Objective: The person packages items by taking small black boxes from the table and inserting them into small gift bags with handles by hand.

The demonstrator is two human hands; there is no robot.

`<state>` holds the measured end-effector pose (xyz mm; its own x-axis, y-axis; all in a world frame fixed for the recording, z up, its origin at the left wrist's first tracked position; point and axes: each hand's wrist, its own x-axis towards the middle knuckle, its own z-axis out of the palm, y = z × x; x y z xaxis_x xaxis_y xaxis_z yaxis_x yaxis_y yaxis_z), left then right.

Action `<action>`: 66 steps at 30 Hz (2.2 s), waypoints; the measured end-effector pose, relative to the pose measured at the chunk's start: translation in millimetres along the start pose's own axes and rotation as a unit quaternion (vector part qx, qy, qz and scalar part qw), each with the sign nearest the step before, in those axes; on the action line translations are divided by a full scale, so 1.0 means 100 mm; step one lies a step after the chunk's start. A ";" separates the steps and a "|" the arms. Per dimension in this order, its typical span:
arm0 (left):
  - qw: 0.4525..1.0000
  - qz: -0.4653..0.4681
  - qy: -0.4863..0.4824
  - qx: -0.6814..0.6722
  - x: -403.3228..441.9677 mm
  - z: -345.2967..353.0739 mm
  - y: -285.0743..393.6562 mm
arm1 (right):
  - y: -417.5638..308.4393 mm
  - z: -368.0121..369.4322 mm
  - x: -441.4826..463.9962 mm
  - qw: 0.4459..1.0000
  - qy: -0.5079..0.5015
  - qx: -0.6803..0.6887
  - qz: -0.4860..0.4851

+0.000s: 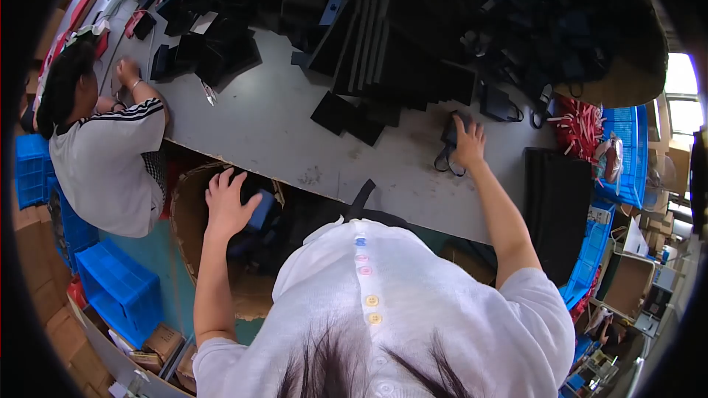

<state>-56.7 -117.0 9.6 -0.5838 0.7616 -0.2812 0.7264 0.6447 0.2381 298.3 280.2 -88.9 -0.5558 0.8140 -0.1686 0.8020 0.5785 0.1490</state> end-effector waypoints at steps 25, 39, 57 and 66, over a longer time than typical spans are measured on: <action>0.824 0.212 0.117 -0.512 0.48 0.37 1.24 | -2.14 -1.66 -0.10 0.697 0.223 0.660 -0.170; 0.959 -0.092 0.234 -0.133 2.76 0.13 -1.00 | -2.02 -1.52 -0.06 0.571 -0.256 0.771 0.117; 0.985 0.154 0.073 0.016 1.06 0.67 -0.42 | -1.95 -1.28 -0.06 0.617 -0.147 0.753 0.173; 0.938 -0.204 0.234 -0.154 0.96 1.45 0.62 | -1.83 -1.12 -0.12 0.827 0.024 0.561 0.015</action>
<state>-15.4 -13.4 -138.0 -0.9385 0.3450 0.0147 0.3097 0.8222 0.4776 133.7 170.0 -5.0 -0.5191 0.8434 -0.1386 0.4985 0.1670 -0.8506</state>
